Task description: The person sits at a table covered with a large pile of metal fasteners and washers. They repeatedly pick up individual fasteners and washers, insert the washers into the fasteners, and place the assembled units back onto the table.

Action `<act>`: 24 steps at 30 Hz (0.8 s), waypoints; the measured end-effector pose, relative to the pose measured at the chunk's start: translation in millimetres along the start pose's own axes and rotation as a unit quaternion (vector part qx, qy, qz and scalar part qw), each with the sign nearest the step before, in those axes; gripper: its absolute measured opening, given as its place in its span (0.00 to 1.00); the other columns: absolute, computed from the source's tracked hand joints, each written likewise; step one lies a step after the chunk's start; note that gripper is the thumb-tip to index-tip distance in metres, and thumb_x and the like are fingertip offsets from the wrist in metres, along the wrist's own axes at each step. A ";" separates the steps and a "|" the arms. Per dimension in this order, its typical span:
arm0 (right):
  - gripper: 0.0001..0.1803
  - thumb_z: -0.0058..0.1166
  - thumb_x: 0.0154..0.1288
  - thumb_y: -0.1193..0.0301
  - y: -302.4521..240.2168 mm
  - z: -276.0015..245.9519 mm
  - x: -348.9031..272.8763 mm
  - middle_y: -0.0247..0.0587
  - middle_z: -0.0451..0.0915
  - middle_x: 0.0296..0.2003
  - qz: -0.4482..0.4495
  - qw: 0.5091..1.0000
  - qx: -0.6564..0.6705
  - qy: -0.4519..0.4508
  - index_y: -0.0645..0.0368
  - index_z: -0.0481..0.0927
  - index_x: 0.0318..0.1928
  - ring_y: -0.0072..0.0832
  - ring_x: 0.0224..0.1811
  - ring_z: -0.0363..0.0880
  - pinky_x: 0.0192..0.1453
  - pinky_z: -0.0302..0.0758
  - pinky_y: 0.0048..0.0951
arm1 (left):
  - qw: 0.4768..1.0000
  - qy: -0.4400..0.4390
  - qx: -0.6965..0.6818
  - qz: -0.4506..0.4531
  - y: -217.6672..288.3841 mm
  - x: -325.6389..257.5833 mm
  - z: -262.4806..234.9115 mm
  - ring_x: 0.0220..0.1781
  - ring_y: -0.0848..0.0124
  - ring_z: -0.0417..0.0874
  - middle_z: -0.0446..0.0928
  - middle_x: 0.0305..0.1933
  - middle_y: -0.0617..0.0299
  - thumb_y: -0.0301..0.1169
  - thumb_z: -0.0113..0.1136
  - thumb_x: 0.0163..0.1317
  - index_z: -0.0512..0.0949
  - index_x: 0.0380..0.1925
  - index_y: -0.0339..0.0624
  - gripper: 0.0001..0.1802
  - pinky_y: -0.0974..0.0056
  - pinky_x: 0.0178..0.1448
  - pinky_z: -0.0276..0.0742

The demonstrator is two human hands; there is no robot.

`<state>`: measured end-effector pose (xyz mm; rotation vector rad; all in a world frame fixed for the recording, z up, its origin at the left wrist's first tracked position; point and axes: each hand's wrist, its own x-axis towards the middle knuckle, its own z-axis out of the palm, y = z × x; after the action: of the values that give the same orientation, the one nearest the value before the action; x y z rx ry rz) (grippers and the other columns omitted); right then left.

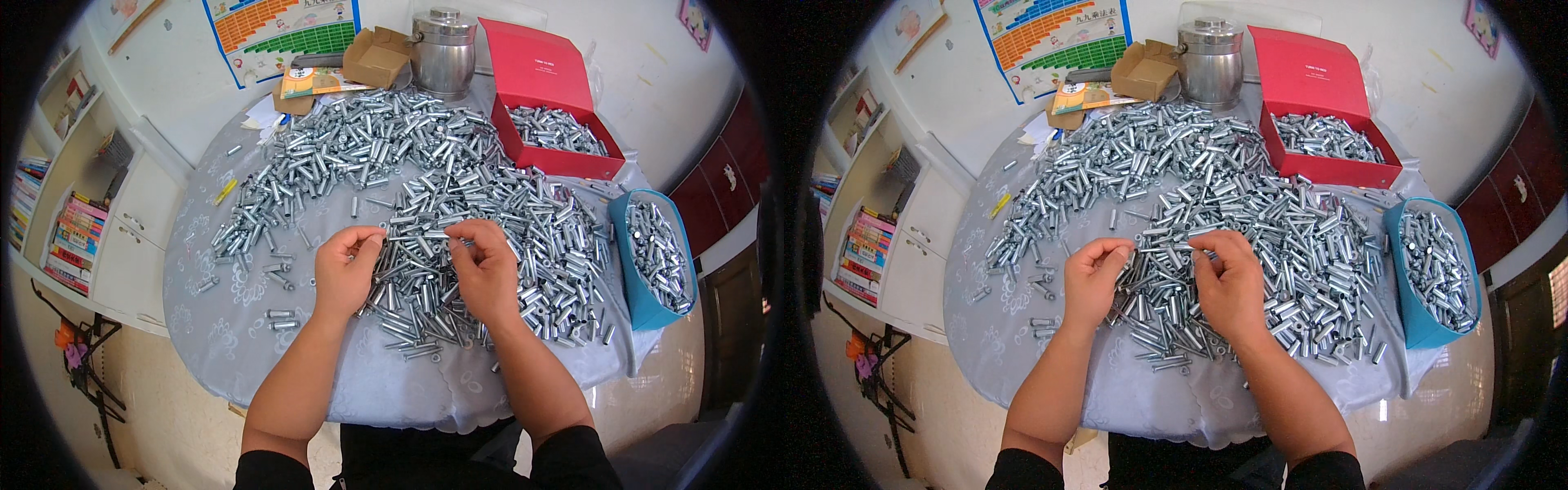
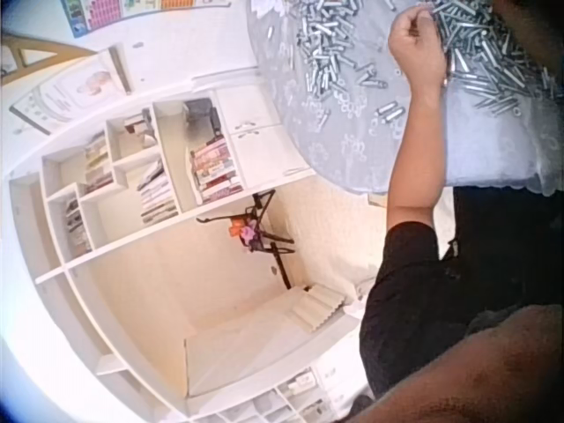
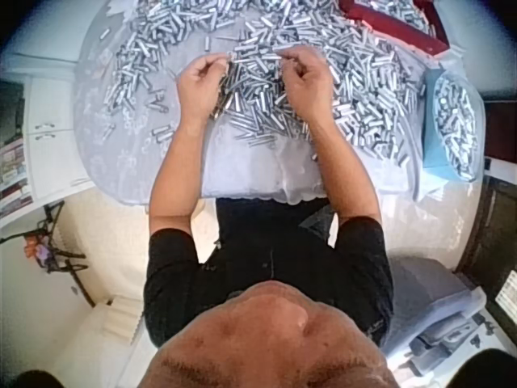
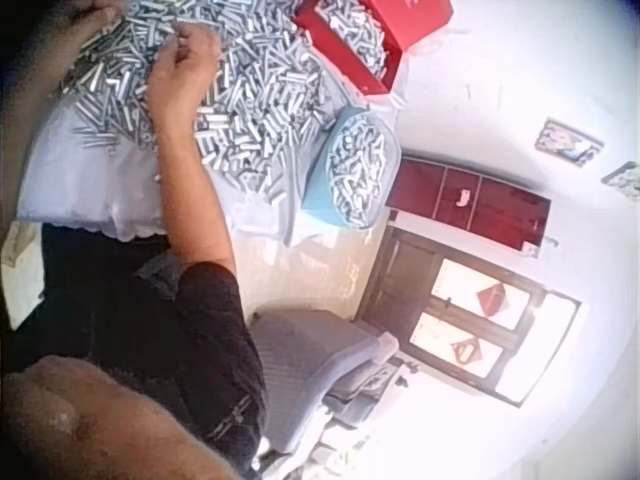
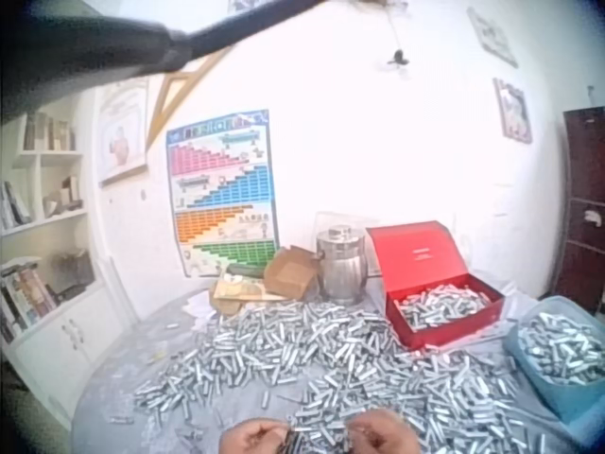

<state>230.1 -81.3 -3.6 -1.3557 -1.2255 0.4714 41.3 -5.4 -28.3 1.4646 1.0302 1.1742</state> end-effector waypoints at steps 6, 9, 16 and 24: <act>0.07 0.58 0.62 0.81 -0.4 3.0 -1.9 0.42 0.78 0.41 -0.043 0.999 -0.012 -0.023 0.62 0.83 0.41 0.21 0.26 0.76 0.26 0.72 0.21 | 0.998 -0.013 0.068 -0.007 3.2 -2.2 1.3 0.35 0.81 0.79 0.83 0.35 0.65 0.25 0.60 0.66 0.84 0.41 0.33 0.08 0.73 0.41 0.75; 0.07 0.59 0.61 0.80 -2.6 7.2 -3.6 0.42 0.78 0.41 -0.078 0.996 -0.029 -0.024 0.62 0.83 0.41 0.22 0.24 0.75 0.26 0.72 0.22 | 0.995 -0.012 0.096 -0.022 9.4 -3.4 -1.9 0.33 0.82 0.78 0.82 0.33 0.66 0.27 0.61 0.65 0.84 0.41 0.34 0.08 0.74 0.39 0.73; 0.10 0.60 0.61 0.77 0.1 10.0 -1.1 0.41 0.80 0.39 -0.036 0.999 -0.027 -0.008 0.62 0.83 0.44 0.21 0.22 0.73 0.28 0.72 0.22 | 0.990 0.001 0.141 -0.013 31.3 -3.9 -24.6 0.32 0.81 0.77 0.81 0.30 0.67 0.29 0.62 0.64 0.84 0.39 0.35 0.09 0.72 0.39 0.72; 0.11 0.60 0.62 0.74 -15.1 18.3 -0.8 0.43 0.82 0.41 -0.023 0.996 -0.051 -0.074 0.61 0.84 0.45 0.29 0.33 0.80 0.36 0.76 0.27 | 0.945 0.038 0.321 -0.037 40.9 -51.1 -115.7 0.36 0.70 0.81 0.84 0.33 0.59 0.33 0.65 0.60 0.85 0.38 0.35 0.13 0.66 0.41 0.76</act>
<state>208.6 -77.1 5.4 -1.3949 -1.4162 0.4893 -79.7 -42.8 12.0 1.8601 1.6082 0.8781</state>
